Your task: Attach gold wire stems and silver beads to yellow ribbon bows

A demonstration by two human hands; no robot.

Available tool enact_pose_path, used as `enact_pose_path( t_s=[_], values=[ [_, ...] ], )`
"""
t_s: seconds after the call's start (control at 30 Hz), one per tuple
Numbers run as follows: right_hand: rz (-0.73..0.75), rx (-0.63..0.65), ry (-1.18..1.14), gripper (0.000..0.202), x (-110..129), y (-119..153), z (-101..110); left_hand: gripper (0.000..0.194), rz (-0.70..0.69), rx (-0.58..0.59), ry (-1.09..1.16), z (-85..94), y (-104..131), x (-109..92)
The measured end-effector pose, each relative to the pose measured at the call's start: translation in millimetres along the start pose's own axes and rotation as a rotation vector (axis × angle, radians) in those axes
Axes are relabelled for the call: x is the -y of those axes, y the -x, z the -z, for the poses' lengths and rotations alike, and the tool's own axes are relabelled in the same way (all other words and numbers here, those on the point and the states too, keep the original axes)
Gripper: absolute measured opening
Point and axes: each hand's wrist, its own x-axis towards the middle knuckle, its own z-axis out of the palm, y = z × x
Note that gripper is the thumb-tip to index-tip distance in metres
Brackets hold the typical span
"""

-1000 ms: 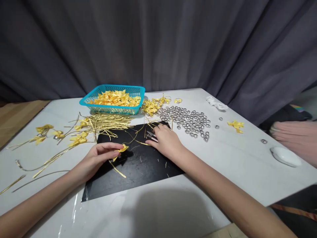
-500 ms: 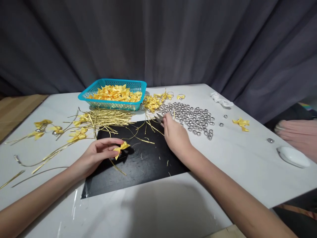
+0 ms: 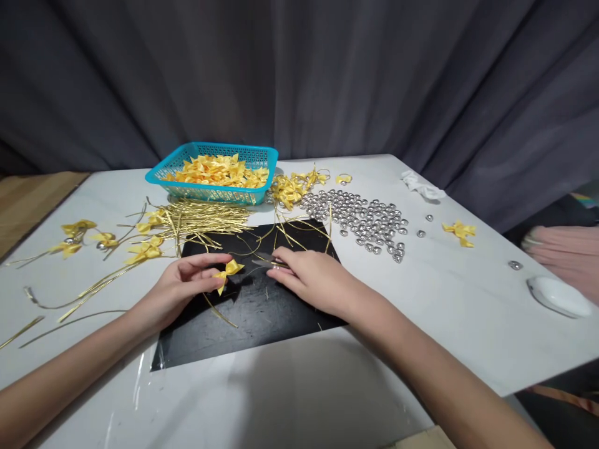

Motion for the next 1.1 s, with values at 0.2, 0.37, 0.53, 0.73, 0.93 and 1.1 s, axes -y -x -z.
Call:
enact_pose_path(
  t_s=[0.2,0.37,0.53,0.73,0.93,1.1],
  values=[
    [0.071,-0.021,0.299,0.024,-5,-8,-14,0.043,-0.038,0.033,-0.149,-5.2,3,-1],
    [0.082,-0.128,0.192,0.022,-7,-16,-15,0.042,-0.105,0.054,-0.258,-9.7,8,-1],
    [-0.076,-0.095,-0.412,0.030,12,-34,-16,0.040,-0.150,0.073,-0.271,-8.8,8,1],
    [-0.246,0.230,-0.806,0.022,39,-43,-14,0.045,-0.162,0.066,-0.214,-8.2,7,0],
    [-0.346,0.106,-1.214,0.016,46,-43,-22,0.057,-0.158,0.082,-0.199,-8.3,8,2],
    [-0.313,-0.084,-1.358,0.017,34,-46,-20,0.070,-0.158,0.078,-0.163,-10.1,8,3]
  ],
)
